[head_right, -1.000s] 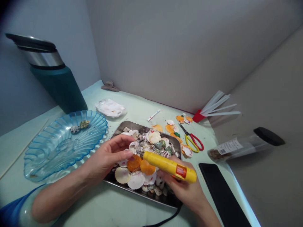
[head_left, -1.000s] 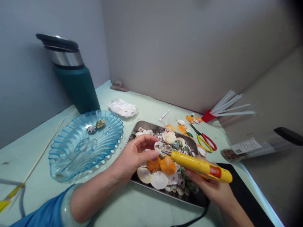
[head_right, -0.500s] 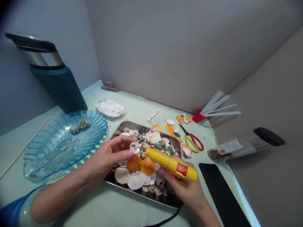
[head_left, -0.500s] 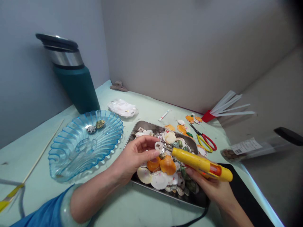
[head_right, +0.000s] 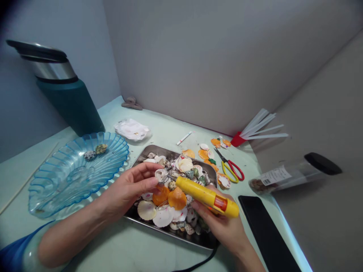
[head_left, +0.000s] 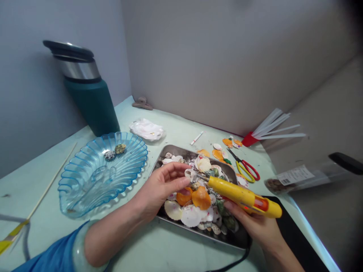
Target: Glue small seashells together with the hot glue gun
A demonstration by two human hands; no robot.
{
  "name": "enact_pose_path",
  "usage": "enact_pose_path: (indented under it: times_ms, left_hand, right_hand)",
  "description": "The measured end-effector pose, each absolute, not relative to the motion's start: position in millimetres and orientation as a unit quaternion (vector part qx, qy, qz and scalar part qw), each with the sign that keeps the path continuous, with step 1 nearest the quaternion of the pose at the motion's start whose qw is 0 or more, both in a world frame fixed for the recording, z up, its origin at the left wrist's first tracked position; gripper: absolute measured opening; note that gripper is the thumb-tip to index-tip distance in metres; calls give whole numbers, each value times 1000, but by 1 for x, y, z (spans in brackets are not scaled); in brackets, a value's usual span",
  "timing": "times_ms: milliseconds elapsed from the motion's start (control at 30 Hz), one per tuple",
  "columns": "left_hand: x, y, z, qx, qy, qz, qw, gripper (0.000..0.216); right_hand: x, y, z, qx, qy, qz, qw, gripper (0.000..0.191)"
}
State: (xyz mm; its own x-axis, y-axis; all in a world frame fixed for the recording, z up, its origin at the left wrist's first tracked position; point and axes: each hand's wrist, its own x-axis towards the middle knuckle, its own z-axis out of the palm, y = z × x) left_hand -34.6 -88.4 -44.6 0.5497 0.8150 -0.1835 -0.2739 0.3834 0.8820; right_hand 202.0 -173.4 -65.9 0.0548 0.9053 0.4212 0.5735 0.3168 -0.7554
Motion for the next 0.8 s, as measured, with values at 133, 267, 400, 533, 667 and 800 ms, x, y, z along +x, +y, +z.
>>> enact_pose_path:
  times_ms: [133, 267, 400, 533, 667, 800]
  left_hand:
    - [-35, -88, -45, 426, 317, 343, 775, 33]
    - [-34, -88, -45, 426, 320, 340, 775, 32]
    - [-34, -88, -45, 428, 322, 346, 770, 30]
    - [-34, -88, -45, 434, 325, 350, 764, 31]
    - [-34, -89, -48, 454, 331, 365, 742, 31]
    - [-34, -88, -50, 483, 352, 392, 700, 29]
  right_hand:
    - [204, -174, -66, -563, -667, 183, 452, 4]
    - [205, -174, -66, -554, -682, 176, 443, 6]
    - [205, -174, -65, -551, -700, 178, 418, 10]
    - [205, -173, -65, -548, -703, 180, 416, 10]
    - [204, -174, -66, -545, -706, 181, 414, 12]
    - [204, -175, -67, -547, -707, 173, 413, 9]
